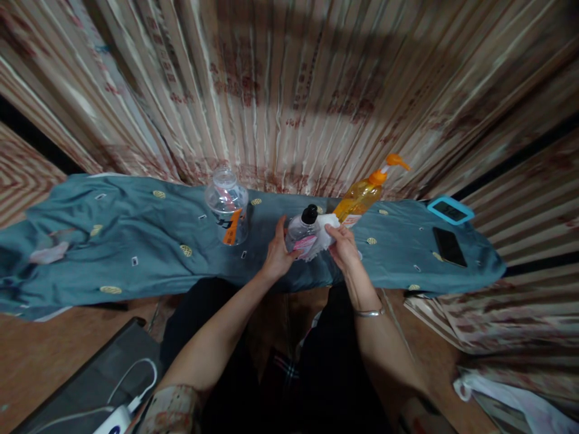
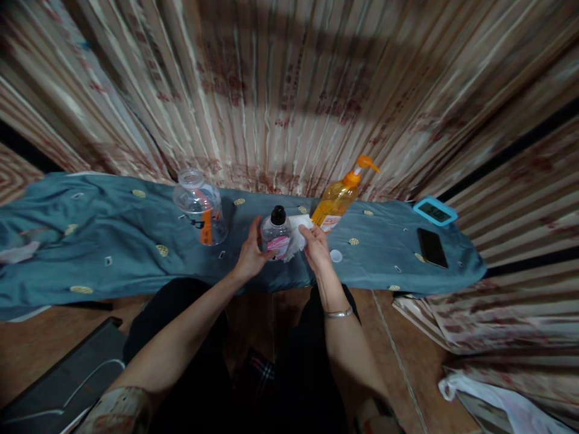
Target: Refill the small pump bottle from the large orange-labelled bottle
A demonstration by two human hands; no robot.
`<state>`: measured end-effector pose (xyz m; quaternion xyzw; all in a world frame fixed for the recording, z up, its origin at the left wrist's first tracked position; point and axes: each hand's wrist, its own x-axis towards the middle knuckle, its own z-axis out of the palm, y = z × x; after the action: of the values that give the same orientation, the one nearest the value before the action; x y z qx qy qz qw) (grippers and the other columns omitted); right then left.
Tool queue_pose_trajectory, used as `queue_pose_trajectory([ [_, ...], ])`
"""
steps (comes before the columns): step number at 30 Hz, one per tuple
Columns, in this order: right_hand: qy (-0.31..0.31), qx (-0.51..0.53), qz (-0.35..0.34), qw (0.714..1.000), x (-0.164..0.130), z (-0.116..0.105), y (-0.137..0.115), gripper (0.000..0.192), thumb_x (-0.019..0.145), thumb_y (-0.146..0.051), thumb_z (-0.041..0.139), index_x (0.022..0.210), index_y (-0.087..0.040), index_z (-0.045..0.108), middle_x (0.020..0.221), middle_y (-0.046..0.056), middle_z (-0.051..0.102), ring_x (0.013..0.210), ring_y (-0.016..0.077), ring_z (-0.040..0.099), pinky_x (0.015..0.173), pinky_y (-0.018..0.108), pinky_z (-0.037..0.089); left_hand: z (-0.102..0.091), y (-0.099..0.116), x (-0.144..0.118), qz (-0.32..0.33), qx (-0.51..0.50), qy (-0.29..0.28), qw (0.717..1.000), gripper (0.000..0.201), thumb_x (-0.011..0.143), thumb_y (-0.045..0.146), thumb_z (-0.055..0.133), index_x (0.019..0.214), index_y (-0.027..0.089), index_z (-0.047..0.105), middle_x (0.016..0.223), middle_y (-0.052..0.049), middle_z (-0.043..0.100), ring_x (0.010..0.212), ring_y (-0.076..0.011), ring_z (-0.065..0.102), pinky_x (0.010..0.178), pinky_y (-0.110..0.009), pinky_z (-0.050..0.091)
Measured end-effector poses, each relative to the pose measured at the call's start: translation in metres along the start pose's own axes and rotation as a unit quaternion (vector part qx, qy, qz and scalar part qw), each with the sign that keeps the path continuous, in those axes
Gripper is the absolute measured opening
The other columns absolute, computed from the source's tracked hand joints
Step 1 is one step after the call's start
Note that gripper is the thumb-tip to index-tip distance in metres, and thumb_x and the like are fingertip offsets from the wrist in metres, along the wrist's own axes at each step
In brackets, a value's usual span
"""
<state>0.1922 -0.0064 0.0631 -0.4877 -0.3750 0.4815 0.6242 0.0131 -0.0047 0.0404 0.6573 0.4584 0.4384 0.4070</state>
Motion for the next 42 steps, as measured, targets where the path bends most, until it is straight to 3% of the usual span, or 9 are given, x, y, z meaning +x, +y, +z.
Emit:
queue_pose_trajectory([
  [5, 0.000, -0.015, -0.095, 0.995, -0.014, 0.010, -0.030, 0.036, 0.076, -0.052, 0.079, 0.094, -0.023, 0.069, 0.090, 0.001, 0.073, 0.081, 0.0184, 0.069, 0.076, 0.033, 0.056, 0.000, 0.000, 0.001, 0.003, 0.014, 0.006, 1.000, 0.106, 0.068, 0.016, 0.082, 0.156, 0.017, 0.022, 0.124, -0.013, 0.066, 0.112, -0.0296, 0.067, 0.101, -0.046, 0.051],
  [12, 0.004, -0.107, -0.177, 0.978, -0.041, 0.028, -0.036, 0.032, 0.083, -0.055, 0.067, 0.089, -0.024, 0.072, 0.109, 0.005, 0.073, 0.104, 0.0227, 0.067, 0.093, 0.038, 0.051, -0.001, 0.006, 0.003, -0.018, 0.027, 0.015, 0.999, 0.107, 0.067, 0.014, 0.083, 0.155, 0.017, 0.023, 0.118, -0.010, 0.067, 0.106, -0.0273, 0.069, 0.097, -0.042, 0.052],
  [15, 0.026, -0.153, -0.204, 0.967, -0.048, 0.032, -0.035, 0.022, 0.078, -0.044, 0.072, 0.083, -0.023, 0.068, 0.106, 0.005, 0.072, 0.100, 0.0224, 0.066, 0.093, 0.039, 0.050, 0.000, 0.008, 0.003, -0.015, 0.028, 0.009, 0.999, 0.109, 0.066, 0.014, 0.083, 0.155, 0.019, 0.022, 0.117, -0.009, 0.067, 0.105, -0.0268, 0.069, 0.095, -0.042, 0.053],
  [19, 0.071, -0.211, -0.213, 0.951, -0.046, 0.034, -0.033, 0.031, 0.068, -0.033, 0.078, 0.095, -0.024, 0.065, 0.109, 0.005, 0.069, 0.090, 0.0203, 0.063, 0.092, 0.039, 0.050, 0.003, 0.005, 0.002, -0.002, 0.041, 0.014, 0.999, 0.109, 0.065, 0.013, 0.082, 0.155, 0.018, 0.022, 0.116, -0.008, 0.066, 0.107, -0.0273, 0.067, 0.096, -0.042, 0.052],
  [23, 0.080, -0.228, -0.200, 0.949, -0.031, 0.035, -0.025, 0.053, 0.068, -0.040, 0.076, 0.115, -0.022, 0.060, 0.106, 0.006, 0.069, 0.091, 0.0220, 0.063, 0.089, 0.040, 0.051, 0.005, -0.002, 0.002, 0.030, 0.047, 0.012, 0.998, 0.106, 0.065, 0.012, 0.077, 0.156, 0.017, 0.021, 0.124, -0.012, 0.064, 0.117, -0.0286, 0.063, 0.103, -0.044, 0.050],
  [27, 0.041, -0.231, -0.183, 0.955, -0.022, 0.045, -0.015, 0.038, 0.073, -0.051, 0.070, 0.096, -0.021, 0.062, 0.082, 0.002, 0.067, 0.076, 0.0214, 0.061, 0.073, 0.036, 0.051, 0.007, -0.010, 0.002, 0.071, 0.053, 0.011, 0.996, 0.104, 0.065, 0.011, 0.074, 0.156, 0.020, 0.022, 0.146, -0.016, 0.053, 0.131, -0.0310, 0.056, 0.110, -0.047, 0.046],
  [31, 0.037, -0.242, -0.185, 0.952, -0.024, 0.055, -0.012, 0.036, 0.076, -0.051, 0.071, 0.093, -0.021, 0.061, 0.081, 0.003, 0.066, 0.074, 0.0208, 0.060, 0.070, 0.034, 0.049, 0.008, -0.011, 0.003, 0.081, 0.061, 0.012, 0.995, 0.103, 0.065, 0.013, 0.073, 0.155, 0.019, 0.022, 0.154, -0.019, 0.045, 0.138, -0.0342, 0.050, 0.115, -0.050, 0.041],
  [36, 0.016, -0.254, -0.203, 0.946, -0.022, 0.052, -0.010, 0.030, 0.084, -0.051, 0.062, 0.091, -0.022, 0.065, 0.089, 0.006, 0.068, 0.089, 0.0242, 0.062, 0.087, 0.038, 0.050, 0.006, -0.004, 0.003, 0.047, 0.044, 0.008, 0.998, 0.108, 0.064, 0.014, 0.076, 0.156, 0.018, 0.021, 0.145, -0.017, 0.054, 0.127, -0.0337, 0.059, 0.107, -0.048, 0.048],
  [42, 0.013, -0.246, -0.225, 0.943, -0.027, 0.048, -0.008, 0.042, 0.091, -0.053, 0.052, 0.118, -0.024, 0.061, 0.126, 0.011, 0.066, 0.126, 0.0275, 0.055, 0.114, 0.045, 0.036, 0.005, -0.004, 0.002, 0.021, 0.052, 0.009, 0.998, 0.111, 0.064, 0.015, 0.078, 0.157, 0.017, 0.018, 0.125, -0.013, 0.064, 0.117, -0.0316, 0.064, 0.101, -0.046, 0.050],
])
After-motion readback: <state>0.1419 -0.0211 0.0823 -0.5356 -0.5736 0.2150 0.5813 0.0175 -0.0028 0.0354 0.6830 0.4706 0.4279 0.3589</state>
